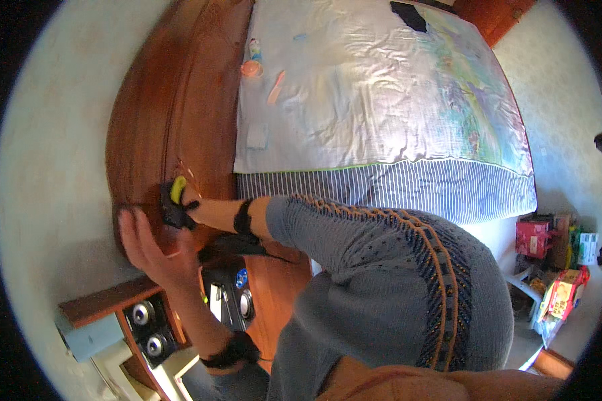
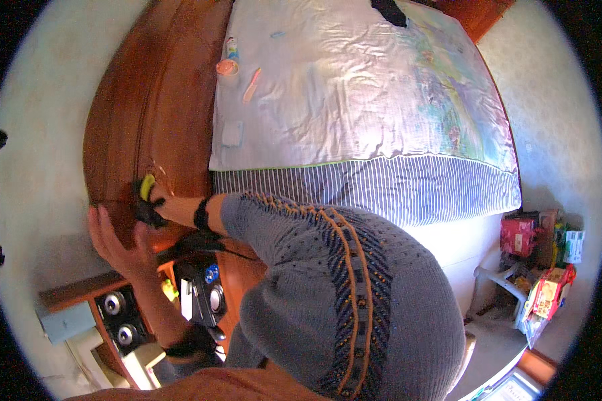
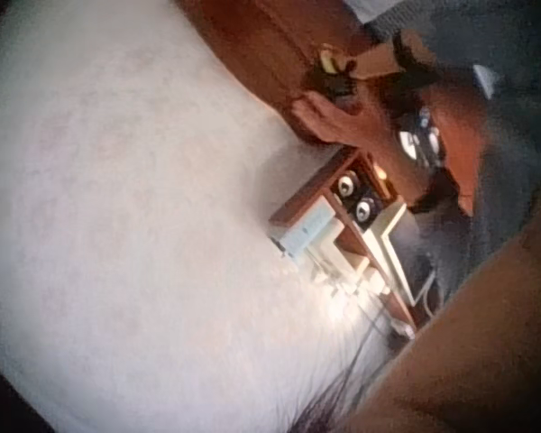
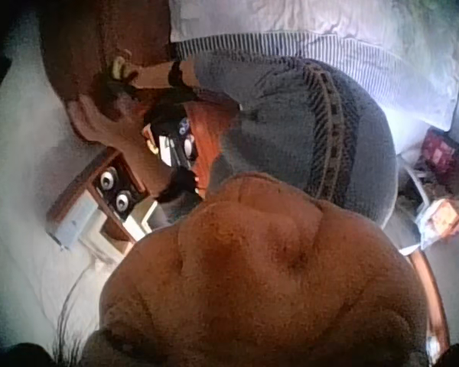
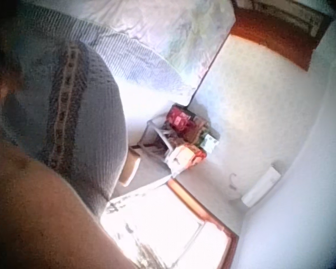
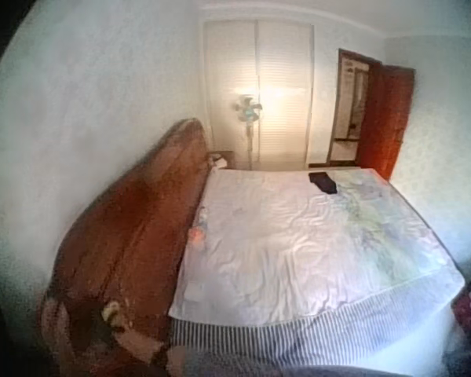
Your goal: The person wipes various surfaces in a bedroom using a yellow cloth and a white wipe. They clean the bed frame, a wooden headboard, a desk with a computer monitor, an office chair, and a window sill. The person moves items like a tissue box and papers to access surfaces.
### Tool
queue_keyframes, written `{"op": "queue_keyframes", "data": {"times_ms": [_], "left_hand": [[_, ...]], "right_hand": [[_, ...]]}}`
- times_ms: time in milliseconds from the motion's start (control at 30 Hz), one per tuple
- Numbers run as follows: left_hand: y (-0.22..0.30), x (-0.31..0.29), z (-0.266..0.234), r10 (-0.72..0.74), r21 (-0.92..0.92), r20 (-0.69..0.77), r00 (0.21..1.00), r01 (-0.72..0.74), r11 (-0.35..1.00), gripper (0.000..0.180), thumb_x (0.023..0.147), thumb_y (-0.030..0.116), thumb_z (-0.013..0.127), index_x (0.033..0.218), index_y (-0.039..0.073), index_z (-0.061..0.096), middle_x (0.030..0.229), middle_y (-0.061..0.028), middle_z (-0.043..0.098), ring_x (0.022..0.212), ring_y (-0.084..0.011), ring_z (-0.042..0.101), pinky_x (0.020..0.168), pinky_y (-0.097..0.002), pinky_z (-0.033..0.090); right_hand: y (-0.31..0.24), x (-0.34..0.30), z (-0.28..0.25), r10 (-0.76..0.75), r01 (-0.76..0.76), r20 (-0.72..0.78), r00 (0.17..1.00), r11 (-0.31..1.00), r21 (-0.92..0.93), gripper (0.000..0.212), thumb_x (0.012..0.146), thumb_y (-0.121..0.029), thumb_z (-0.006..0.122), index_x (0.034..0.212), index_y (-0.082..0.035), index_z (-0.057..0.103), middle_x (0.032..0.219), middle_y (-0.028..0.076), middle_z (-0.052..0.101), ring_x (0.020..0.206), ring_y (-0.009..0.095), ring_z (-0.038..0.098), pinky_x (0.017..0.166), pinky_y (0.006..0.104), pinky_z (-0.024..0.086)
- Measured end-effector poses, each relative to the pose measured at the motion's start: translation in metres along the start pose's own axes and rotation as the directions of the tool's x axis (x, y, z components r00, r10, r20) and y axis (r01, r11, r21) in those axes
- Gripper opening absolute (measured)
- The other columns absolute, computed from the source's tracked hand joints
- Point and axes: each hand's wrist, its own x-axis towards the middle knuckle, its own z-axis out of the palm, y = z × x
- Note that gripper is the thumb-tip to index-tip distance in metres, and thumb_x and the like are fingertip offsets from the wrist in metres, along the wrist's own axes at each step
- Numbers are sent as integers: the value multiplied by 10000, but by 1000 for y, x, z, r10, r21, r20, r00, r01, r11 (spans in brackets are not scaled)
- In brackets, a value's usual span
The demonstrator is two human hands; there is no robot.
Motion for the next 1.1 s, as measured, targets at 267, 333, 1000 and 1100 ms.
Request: {"op": "queue_keyframes", "data": {"times_ms": [267, 333, 1000, 1100], "left_hand": [[85, -167, -173, -347, 127, 190, 918, 328, 936, 434, 886, 319, 740, 1228, 60, 676, 1270, -134, 657, 1211, -359, 603, 993, -465, 437], [110, -205, -213, -538, 162, 160, 828, 516, 841, 388, 855, 242, 772, 1178, 40, 696, 1221, -129, 674, 1175, -341, 619, 992, -443, 451], [203, -324, -255, -894, 500, 34, 447, 767, 402, 315, 823, 157, 786, 1120, 73, 721, 1094, -94, 711, 1046, -270, 657, 933, -413, 462], [215, -314, -235, -918, 468, 28, 396, 806, 362, 317, 824, 177, 786, 1118, 75, 724, 1082, -91, 711, 1036, -267, 659, 925, -418, 464]], "right_hand": [[81, 52, -126, 148, 57, -127, 981, 403, 913, 204, 903, -210, 647, 1039, -80, 726, 1048, 136, 736, 952, 297, 715, 837, 396, 574], [87, 41, -148, 164, 125, -242, 956, 521, 844, 237, 865, -248, 699, 1037, -86, 723, 1025, 138, 733, 945, 311, 710, 833, 409, 570], [-155, -193, 55, -577, 240, 203, 791, 598, 764, 784, 801, -348, 776, 1485, -122, 465, 1579, 313, 266, 1493, 486, 225, 1160, 563, 318], [-165, -217, 39, -689, 418, -61, 722, 364, 832, 697, 766, -299, 811, 1400, -156, 560, 1546, 225, 359, 1474, 454, 268, 1120, 600, 330]]}}
